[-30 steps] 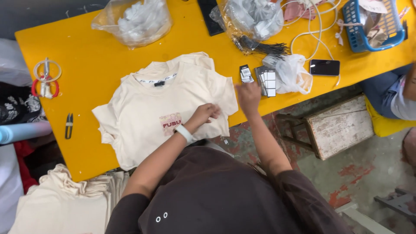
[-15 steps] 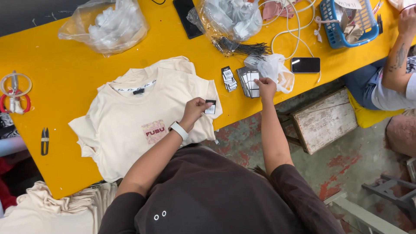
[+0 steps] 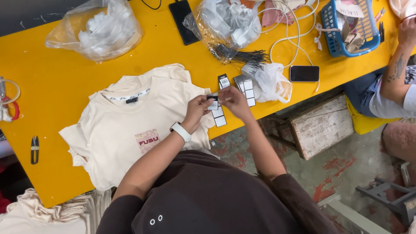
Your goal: The person attaches a small rectangular tag to the collar of a cream-colored t-shirt using a black plastic fastener. After securing the tag, they lift the shirt and drop it onto a stack on the left side of the table, repeating this process for multiple shirts.
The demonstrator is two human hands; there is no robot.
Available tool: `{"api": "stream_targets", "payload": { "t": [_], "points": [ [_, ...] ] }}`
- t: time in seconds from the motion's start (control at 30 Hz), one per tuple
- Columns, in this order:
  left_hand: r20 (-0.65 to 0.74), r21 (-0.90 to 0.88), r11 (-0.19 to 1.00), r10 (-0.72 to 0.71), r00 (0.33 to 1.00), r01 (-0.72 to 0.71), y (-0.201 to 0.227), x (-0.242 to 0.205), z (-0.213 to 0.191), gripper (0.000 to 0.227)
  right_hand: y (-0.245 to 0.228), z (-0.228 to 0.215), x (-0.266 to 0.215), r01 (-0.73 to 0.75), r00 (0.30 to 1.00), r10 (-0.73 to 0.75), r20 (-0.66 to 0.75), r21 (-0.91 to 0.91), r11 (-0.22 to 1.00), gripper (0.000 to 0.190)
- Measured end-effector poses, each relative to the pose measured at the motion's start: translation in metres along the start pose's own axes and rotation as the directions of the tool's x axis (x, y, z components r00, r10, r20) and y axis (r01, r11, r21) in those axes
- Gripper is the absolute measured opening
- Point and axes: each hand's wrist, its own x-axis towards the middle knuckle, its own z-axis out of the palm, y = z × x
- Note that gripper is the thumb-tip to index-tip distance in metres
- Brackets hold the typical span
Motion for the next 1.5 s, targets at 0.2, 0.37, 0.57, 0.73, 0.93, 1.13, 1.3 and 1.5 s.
{"api": "stream_targets", "payload": {
  "t": [0.2,0.37,0.57,0.73,0.93,1.13,1.3,1.5],
  "points": [
    [-0.126,0.104,0.992,0.089,0.988,-0.076,0.002,0.003,-0.032,0.014,0.066,-0.077,0.126,0.208,0.879,-0.435,-0.193,-0.668,0.715,0.020],
    [-0.090,0.119,0.987,0.119,0.989,-0.108,0.026,-0.012,-0.037,0.034,0.083,-0.053,0.168,0.315,0.861,-0.493,0.126,-0.892,0.323,0.011],
    [-0.048,0.038,0.999,0.018,0.999,-0.016,0.016,0.008,-0.057,0.021,0.048,-0.083,0.146,0.445,0.769,-0.639,0.016,-0.731,0.517,0.012],
    [0.165,-0.136,0.979,-0.128,0.978,0.151,0.044,-0.003,-0.035,0.018,-0.021,-0.041,0.063,0.609,0.666,-0.738,0.110,-0.651,0.452,0.015],
    [0.339,0.248,0.969,-0.076,0.938,-0.011,0.025,0.003,-0.051,0.017,-0.020,0.024,0.009,0.764,0.585,-0.712,0.389,-0.560,0.322,0.013],
    [0.203,0.404,0.899,0.094,0.975,-0.171,0.046,-0.062,-0.114,0.020,-0.039,0.002,0.000,0.538,0.810,-0.352,0.469,-0.356,0.764,0.005],
    [0.060,0.399,0.901,0.160,0.985,-0.171,0.039,-0.109,-0.161,0.014,-0.031,0.016,-0.004,0.221,0.876,-0.075,0.476,-0.259,0.940,0.008],
    [-0.080,0.232,0.958,0.192,0.978,-0.169,0.006,-0.132,-0.168,0.017,0.003,0.092,0.005,-0.464,0.849,0.018,0.527,0.731,0.500,0.013]
  ]
}}
